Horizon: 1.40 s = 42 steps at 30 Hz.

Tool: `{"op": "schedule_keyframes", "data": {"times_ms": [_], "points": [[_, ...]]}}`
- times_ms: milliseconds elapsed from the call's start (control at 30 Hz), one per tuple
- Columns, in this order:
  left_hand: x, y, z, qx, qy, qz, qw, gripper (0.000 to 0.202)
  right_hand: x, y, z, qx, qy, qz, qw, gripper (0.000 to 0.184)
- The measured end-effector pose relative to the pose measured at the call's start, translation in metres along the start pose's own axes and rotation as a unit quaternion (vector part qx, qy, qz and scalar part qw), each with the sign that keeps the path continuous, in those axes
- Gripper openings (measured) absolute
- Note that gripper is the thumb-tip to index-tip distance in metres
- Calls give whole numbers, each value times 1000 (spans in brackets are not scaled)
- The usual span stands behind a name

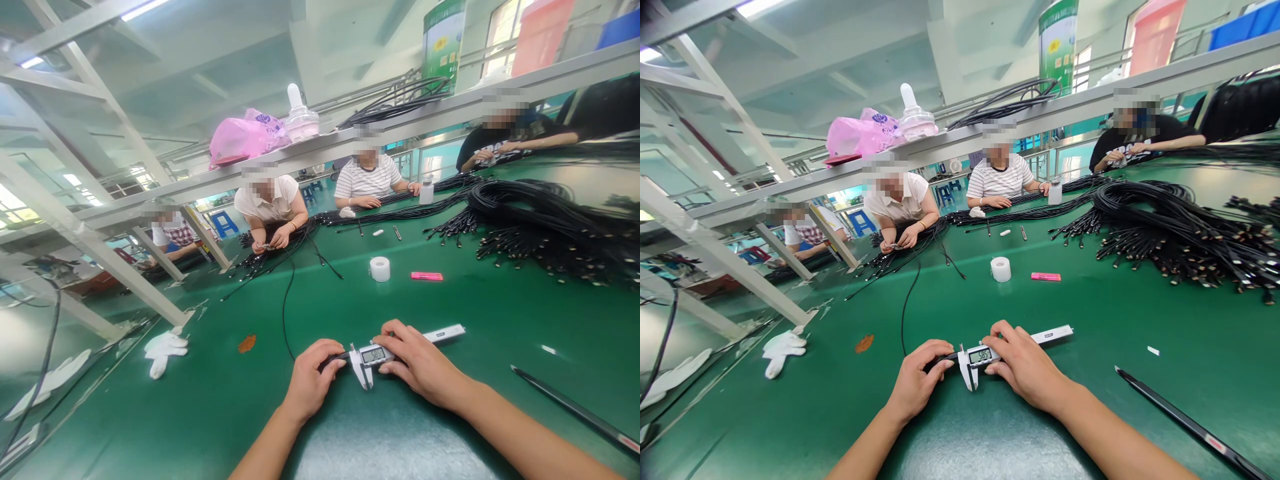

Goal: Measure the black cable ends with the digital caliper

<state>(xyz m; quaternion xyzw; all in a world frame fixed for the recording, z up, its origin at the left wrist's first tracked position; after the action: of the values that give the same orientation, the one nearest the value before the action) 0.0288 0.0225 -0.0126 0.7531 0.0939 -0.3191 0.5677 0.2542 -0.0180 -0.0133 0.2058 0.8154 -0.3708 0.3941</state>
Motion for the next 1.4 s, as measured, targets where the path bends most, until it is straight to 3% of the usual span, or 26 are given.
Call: {"op": "schedule_keyframes", "data": {"times_ms": [667, 1400], "points": [[-2, 3, 3, 23, 31, -23, 999, 17, 8, 3, 0, 11, -17, -32, 999, 23], [-1, 2, 2, 11, 19, -5, 1000, 14, 7, 0, 0, 11, -17, -38, 999, 24]]}}
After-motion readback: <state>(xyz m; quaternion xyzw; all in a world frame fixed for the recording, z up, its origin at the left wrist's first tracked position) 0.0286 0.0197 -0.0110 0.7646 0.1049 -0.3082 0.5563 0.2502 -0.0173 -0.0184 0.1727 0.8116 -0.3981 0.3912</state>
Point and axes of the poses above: each hand's wrist, its own z-axis away from the middle knuckle, its own x-axis out of the palm, y = z × x, the point moved 4 cm from there along -z, towards the middle knuckle, and after that the axes turned 12 degrees about -x, right-handed, at the moved point
